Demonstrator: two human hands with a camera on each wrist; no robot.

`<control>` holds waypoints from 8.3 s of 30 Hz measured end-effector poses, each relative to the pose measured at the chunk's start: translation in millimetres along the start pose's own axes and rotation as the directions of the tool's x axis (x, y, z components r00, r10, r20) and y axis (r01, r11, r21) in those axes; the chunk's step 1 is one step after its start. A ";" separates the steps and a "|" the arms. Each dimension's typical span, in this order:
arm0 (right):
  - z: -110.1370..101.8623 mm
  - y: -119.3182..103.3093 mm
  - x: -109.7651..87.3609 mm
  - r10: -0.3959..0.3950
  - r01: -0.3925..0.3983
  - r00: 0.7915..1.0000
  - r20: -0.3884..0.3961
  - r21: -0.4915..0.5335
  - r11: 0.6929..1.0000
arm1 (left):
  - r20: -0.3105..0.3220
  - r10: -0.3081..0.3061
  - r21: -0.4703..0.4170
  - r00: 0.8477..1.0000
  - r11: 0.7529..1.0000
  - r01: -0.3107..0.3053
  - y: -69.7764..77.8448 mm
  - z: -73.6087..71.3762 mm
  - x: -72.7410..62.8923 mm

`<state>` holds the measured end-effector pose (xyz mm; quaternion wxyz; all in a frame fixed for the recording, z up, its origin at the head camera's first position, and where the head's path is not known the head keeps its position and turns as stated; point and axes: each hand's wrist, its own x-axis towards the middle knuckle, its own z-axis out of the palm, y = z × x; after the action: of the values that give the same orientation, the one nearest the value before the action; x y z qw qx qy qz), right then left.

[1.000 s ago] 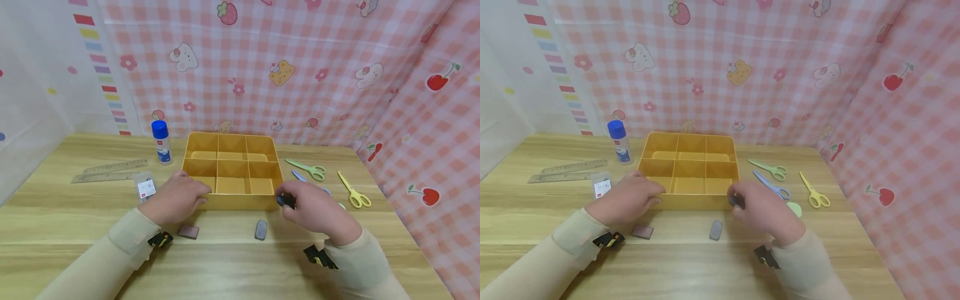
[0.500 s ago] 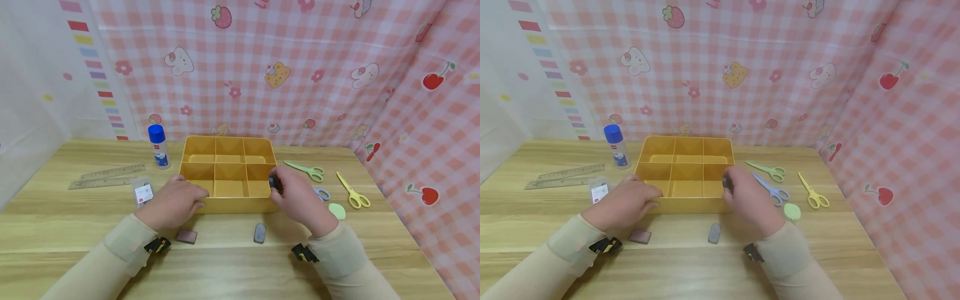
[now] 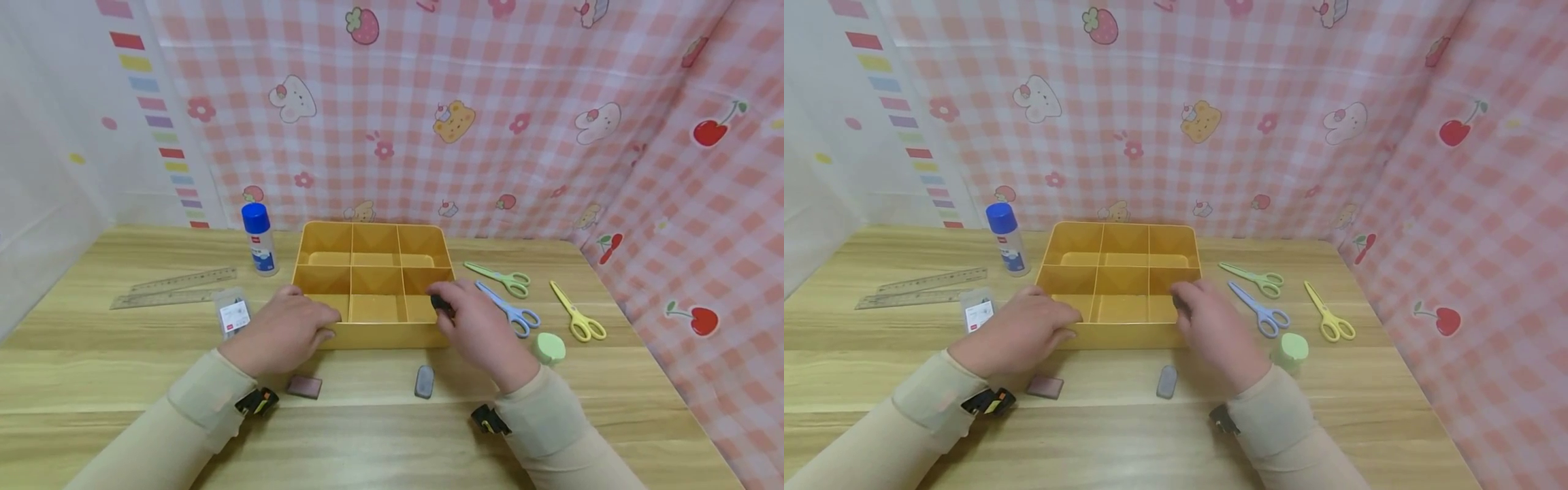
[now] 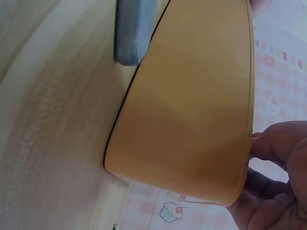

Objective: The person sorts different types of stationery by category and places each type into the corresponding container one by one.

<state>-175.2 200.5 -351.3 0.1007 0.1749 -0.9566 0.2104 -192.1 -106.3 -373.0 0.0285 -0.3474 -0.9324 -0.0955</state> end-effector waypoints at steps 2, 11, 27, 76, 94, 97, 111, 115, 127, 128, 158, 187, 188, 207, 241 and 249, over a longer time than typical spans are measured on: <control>1.3 -0.6 -1.1 -0.009 0.008 1.000 -0.009 -0.017 1.000 | 0.007 -0.004 -0.001 1.000 1.000 0.004 0.5 0.2 -0.2; 5.5 -2.5 -2.6 -0.028 0.027 0.999 -0.026 -0.046 0.999 | 0.005 -0.018 -0.002 1.000 1.000 0.018 1.2 0.0 -1.8; 7.7 -2.5 -1.0 -0.033 0.034 0.999 0.016 -0.077 0.996 | -0.010 -0.004 -0.010 1.000 1.000 0.004 0.5 -1.0 -2.5; 6.2 -4.5 -4.4 -0.043 0.048 0.998 0.051 -0.111 0.993 | -0.003 -0.011 -0.010 1.000 1.000 0.011 0.9 -1.5 -0.4; 6.8 -5.0 -4.0 -0.057 0.065 0.996 0.068 -0.127 0.990 | -0.005 -0.007 -0.004 1.000 1.000 0.007 1.0 -1.1 -0.1; 5.6 -6.2 -3.6 -0.043 0.053 0.996 0.083 -0.126 0.991 | -0.003 -0.005 -0.001 1.000 1.000 0.005 0.9 -1.1 0.3; 3.8 -11.0 -7.9 -0.059 0.069 0.994 0.096 -0.104 0.992 | 0.008 -0.017 -0.013 1.000 1.000 0.017 2.2 -1.6 0.5; 2.5 -17.3 -11.4 -0.108 0.115 0.990 0.092 -0.081 0.990 | -0.004 -0.015 -0.006 1.000 1.000 0.015 1.3 -1.1 -0.1; -5.8 -33.9 -20.4 -0.235 0.243 0.968 0.091 -0.082 0.967 | -0.001 -0.006 -0.002 1.000 1.000 0.006 1.2 -1.5 0.7; -6.0 -34.4 -21.1 -0.241 0.249 0.966 0.094 -0.081 0.965 | -0.001 -0.006 -0.002 1.000 1.000 0.006 1.2 -1.4 0.6; 0.8 -32.8 -27.1 -0.090 0.148 0.879 0.468 -0.088 0.985 | 0.001 -0.013 0.006 1.000 1.000 0.013 0.3 0.8 0.3; 15.5 -27.3 -31.2 -0.130 0.205 0.867 0.481 -0.106 0.973 | -0.010 -0.015 -0.003 1.000 1.000 0.015 1.9 -0.9 -0.5; 16.0 -27.3 -31.0 -0.128 0.203 0.866 0.484 -0.106 0.973 | -0.008 -0.015 -0.003 1.000 1.000 0.015 2.0 -1.1 -0.4; 19.7 -27.9 -30.2 -0.140 0.231 0.860 0.491 -0.129 0.964 | 0.001 -0.017 -0.001 1.000 1.000 0.017 2.0 -1.2 0.4; 15.8 -31.8 -27.4 -0.272 0.281 0.927 0.260 0.000 0.960 | -0.003 -0.015 -0.001 1.000 1.000 0.015 2.8 -1.3 0.1; 14.7 -31.6 -26.3 -0.258 0.248 0.956 0.136 0.092 0.965 | -0.012 -0.007 -0.005 1.000 1.000 0.007 2.1 -0.3 -1.4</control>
<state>-140.9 174.9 -359.7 0.0496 0.3145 -0.9227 0.2174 -189.7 -105.6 -372.5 0.0327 -0.3438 -0.9331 -0.1000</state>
